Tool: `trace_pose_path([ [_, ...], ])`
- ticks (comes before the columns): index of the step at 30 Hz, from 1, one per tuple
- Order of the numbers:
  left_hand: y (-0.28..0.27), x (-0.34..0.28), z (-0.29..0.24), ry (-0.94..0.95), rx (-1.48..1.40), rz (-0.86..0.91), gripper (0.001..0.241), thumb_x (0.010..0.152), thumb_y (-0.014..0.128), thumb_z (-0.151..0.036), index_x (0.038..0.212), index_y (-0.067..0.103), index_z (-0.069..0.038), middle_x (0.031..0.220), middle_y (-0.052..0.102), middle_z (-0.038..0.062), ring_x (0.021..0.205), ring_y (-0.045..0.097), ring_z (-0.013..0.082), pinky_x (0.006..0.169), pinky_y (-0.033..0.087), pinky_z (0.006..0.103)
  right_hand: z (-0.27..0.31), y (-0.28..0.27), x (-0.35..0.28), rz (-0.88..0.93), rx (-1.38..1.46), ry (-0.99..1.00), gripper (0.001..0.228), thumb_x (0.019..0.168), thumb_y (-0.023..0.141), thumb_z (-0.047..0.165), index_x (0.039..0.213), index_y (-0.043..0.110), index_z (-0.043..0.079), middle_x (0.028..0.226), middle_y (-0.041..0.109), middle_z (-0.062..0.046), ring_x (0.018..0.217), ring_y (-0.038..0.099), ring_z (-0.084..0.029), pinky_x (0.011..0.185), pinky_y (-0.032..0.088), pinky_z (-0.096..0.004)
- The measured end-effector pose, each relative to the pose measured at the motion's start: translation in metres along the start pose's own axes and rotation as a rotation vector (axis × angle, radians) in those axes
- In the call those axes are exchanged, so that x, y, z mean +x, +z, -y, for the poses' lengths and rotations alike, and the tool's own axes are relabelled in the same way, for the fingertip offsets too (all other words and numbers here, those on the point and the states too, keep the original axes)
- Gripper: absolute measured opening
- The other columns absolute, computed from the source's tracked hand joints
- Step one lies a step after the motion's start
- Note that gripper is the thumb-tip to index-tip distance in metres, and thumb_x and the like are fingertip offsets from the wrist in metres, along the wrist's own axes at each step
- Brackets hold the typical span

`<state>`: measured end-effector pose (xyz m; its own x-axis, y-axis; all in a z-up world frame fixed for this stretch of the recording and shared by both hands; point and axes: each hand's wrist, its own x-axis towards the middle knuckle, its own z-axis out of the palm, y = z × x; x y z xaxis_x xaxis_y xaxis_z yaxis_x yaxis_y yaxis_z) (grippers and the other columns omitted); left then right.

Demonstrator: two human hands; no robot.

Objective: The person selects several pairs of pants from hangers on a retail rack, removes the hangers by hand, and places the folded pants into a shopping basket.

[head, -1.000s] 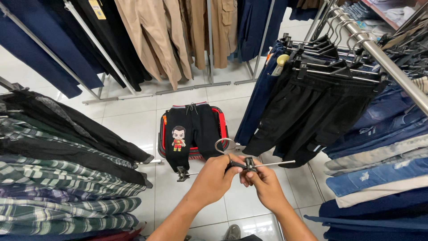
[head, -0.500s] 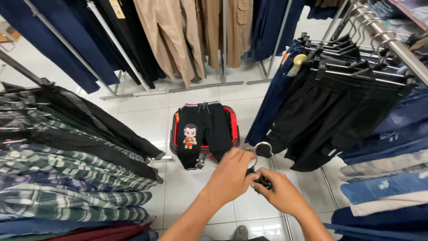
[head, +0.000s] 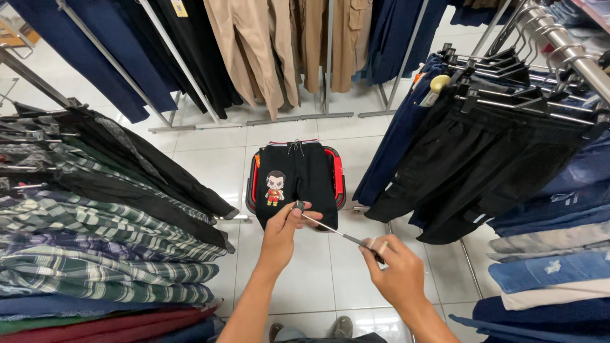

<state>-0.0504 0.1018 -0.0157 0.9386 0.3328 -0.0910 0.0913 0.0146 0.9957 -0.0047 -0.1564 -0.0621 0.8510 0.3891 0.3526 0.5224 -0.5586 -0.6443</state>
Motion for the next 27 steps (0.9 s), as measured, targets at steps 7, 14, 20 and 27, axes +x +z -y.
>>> trace_pose_path([
  [7,-0.003,-0.005,0.015,0.12,-0.055,0.073,0.044,0.107,0.051,-0.039,0.123,0.07,-0.003,0.115,0.087,0.013,0.1,0.08,0.0217,0.105,0.054,0.0356,0.009,-0.009,0.013,0.378,0.511,0.628,0.032,0.096,0.078,0.025,0.076,0.074,0.001,0.071,0.068,-0.01,0.066,0.058,-0.018,0.061,0.036,-0.029],
  [14,0.009,-0.006,0.032,0.06,-0.057,0.0,0.041,0.108,0.049,-0.037,0.119,0.073,-0.006,0.121,0.087,0.01,0.115,0.073,0.0155,0.11,0.05,0.0353,-0.007,0.009,0.003,0.117,-0.003,0.163,0.024,0.096,0.074,0.039,0.09,0.077,0.016,0.079,0.064,0.008,0.067,0.057,-0.016,0.062,0.045,-0.034],
  [20,0.038,-0.015,0.05,0.004,-0.076,0.109,0.032,0.106,0.056,-0.032,0.124,0.067,-0.007,0.124,0.086,0.008,0.12,0.071,0.0134,0.116,0.046,0.0315,0.01,0.012,0.019,0.282,0.328,0.295,0.04,0.097,0.077,0.027,0.065,0.064,0.007,0.067,0.06,-0.001,0.062,0.053,-0.015,0.066,0.042,-0.031],
  [27,0.045,-0.026,0.063,-0.142,0.004,0.004,0.048,0.102,0.056,-0.045,0.131,0.08,-0.014,0.12,0.079,-0.003,0.105,0.063,0.0122,0.092,0.047,0.0303,0.034,-0.007,0.049,0.533,0.268,0.543,0.042,0.098,0.076,0.034,0.066,0.063,0.01,0.061,0.059,-0.001,0.062,0.048,-0.014,0.065,0.039,-0.03],
])
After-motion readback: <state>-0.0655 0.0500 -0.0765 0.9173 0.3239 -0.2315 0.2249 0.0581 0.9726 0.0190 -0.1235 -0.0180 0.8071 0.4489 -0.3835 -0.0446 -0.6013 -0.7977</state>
